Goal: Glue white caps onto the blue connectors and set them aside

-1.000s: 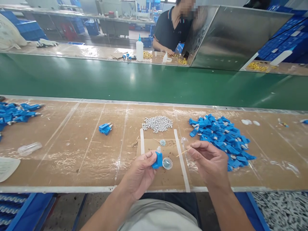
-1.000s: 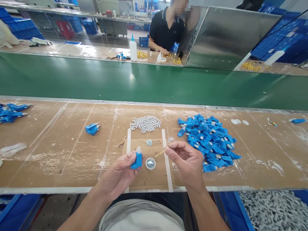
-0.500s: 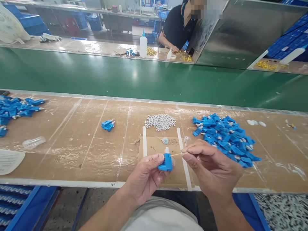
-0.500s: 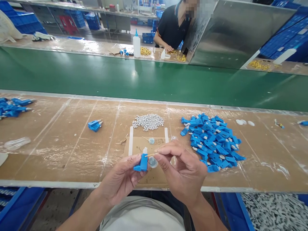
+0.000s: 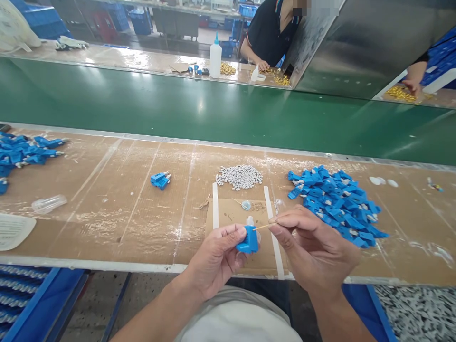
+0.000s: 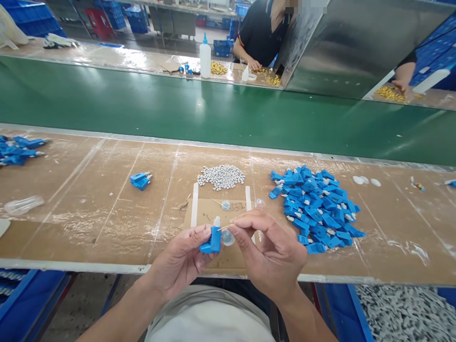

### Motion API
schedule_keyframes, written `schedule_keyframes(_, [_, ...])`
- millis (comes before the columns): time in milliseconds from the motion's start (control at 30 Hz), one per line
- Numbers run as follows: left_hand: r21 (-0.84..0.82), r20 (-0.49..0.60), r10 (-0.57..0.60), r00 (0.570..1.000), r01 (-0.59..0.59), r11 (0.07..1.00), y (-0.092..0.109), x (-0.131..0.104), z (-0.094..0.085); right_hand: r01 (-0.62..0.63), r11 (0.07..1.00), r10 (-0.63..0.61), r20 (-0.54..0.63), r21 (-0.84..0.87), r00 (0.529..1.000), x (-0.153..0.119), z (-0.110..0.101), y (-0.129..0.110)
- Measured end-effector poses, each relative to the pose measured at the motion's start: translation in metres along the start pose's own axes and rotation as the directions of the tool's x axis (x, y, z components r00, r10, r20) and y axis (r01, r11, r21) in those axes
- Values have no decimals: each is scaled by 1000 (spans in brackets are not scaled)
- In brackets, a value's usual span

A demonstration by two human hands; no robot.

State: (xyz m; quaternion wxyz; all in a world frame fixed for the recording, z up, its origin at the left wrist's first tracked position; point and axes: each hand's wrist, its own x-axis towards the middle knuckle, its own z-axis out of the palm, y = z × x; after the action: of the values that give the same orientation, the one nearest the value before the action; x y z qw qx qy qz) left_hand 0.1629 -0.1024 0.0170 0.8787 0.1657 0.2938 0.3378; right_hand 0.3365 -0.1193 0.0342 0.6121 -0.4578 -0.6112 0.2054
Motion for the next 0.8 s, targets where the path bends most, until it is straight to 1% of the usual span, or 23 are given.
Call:
schedule_keyframes(167, [69, -30, 24, 999, -22, 997, 0, 0, 0, 33, 999, -32, 50, -13, 998, 0, -2, -1])
schedule_keyframes(300, [108, -45, 31, 999, -26, 994, 0, 0, -1, 59, 997, -57, 43, -44, 997, -1, -2, 0])
schedule_keyframes(367, [102, -44, 32, 999, -27, 994, 0, 1, -1, 64, 997, -62, 71, -32, 996, -2, -1, -1])
schedule_keyframes(467, [71, -47, 28, 999, -25, 997, -1, 2, -4, 103, 995, -101, 112, -9, 989, -2, 0, -1])
schedule_keyframes(533, [36, -54, 34, 998, -32, 999, 0, 3, -7, 103, 995, -103, 83, 1, 991, -2, -1, 0])
schedule_keyframes(600, [0, -66, 49, 997, -49, 999, 0, 4, -12, 61, 998, -61, 7, -6, 998, -4, -5, 4])
schedule_keyframes(667, [-25, -91, 67, 994, -69, 997, 0, 5, -18, -12, 999, 9, -50, -46, 999, -8, -11, 11])
schedule_keyframes(700, [-34, -107, 75, 991, -79, 996, 0, 6, -21, -53, 995, 49, -49, -81, 998, -12, -15, 15])
schedule_keyframes(733, [-41, -125, 83, 989, -89, 995, 0, 6, -25, -94, 988, 92, -23, -120, 996, -16, -17, 20])
schedule_keyframes(800, [-55, -163, 100, 982, -110, 992, 0, 7, -31, -161, 968, 177, 69, -191, 982, -26, -21, 30])
